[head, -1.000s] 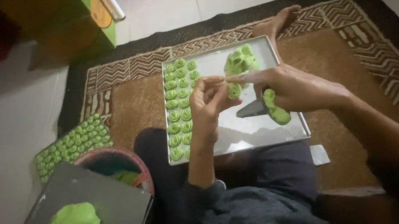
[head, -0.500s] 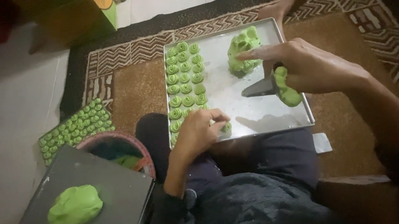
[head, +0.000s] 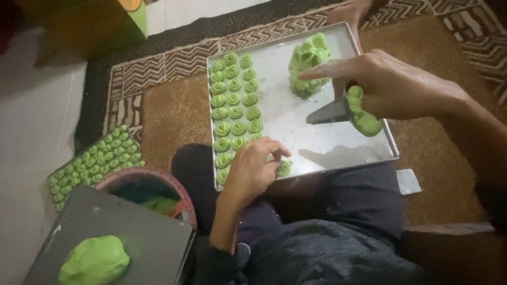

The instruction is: Piping green dough through a nozzle to form small cookies on a metal tray

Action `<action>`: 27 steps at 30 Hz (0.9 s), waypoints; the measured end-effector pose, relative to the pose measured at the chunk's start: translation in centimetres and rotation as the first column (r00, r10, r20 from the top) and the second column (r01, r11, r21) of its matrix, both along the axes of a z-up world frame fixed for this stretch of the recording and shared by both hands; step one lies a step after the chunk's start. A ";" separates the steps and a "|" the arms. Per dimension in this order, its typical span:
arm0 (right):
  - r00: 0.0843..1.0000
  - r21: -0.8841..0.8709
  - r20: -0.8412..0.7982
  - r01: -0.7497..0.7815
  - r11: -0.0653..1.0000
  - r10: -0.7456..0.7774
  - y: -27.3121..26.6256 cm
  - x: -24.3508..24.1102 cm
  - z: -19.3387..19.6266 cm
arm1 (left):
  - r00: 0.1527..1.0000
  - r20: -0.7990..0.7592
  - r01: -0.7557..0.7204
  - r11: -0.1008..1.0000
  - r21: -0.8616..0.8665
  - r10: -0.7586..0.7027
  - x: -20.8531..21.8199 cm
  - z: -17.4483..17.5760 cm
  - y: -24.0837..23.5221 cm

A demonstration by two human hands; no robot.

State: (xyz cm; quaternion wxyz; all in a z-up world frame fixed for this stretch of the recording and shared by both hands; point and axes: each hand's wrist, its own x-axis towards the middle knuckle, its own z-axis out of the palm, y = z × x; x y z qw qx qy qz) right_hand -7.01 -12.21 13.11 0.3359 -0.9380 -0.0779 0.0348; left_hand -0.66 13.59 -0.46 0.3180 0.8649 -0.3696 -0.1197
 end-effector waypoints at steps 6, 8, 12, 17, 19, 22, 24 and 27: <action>1.000 -0.004 -0.010 -0.008 1.000 0.008 0.2 0.0 0.7 | 0.995 -0.091 -0.029 0.998 0.060 0.034 -0.9 2.0 -0.1; 0.999 -0.053 0.032 -0.035 0.998 0.037 0.0 0.4 -0.2 | 0.996 -0.081 -0.022 0.996 0.085 0.029 -0.9 1.9 0.1; 0.999 0.000 0.037 0.040 0.999 -0.040 -0.2 0.2 -0.6 | 0.999 -0.039 -0.031 0.997 0.073 0.034 -0.9 1.9 0.0; 0.948 0.059 0.292 0.113 0.992 -0.125 -1.9 1.9 -4.0 | 0.993 -0.079 -0.101 0.983 -0.156 0.089 0.0 3.2 -2.2; 0.912 0.078 0.375 0.150 0.986 -0.168 -3.2 2.9 -6.1 | 0.990 -0.080 -0.131 0.961 -0.244 0.115 0.9 3.3 -4.9; 0.858 0.072 0.442 0.255 0.964 -0.260 -4.7 4.0 -8.5 | 0.941 -0.330 -0.163 0.748 -0.643 -0.078 2.1 3.0 -10.6; 0.748 0.046 0.592 0.342 0.939 -0.301 -5.1 4.3 -8.7 | 0.786 -0.541 -0.398 0.425 -0.813 -0.300 3.2 1.3 -14.6; 0.670 -0.155 0.706 0.464 0.872 -0.231 -7.1 5.9 -12.2 | 0.707 -0.605 -0.534 0.283 -0.796 -0.366 -0.3 1.8 -17.2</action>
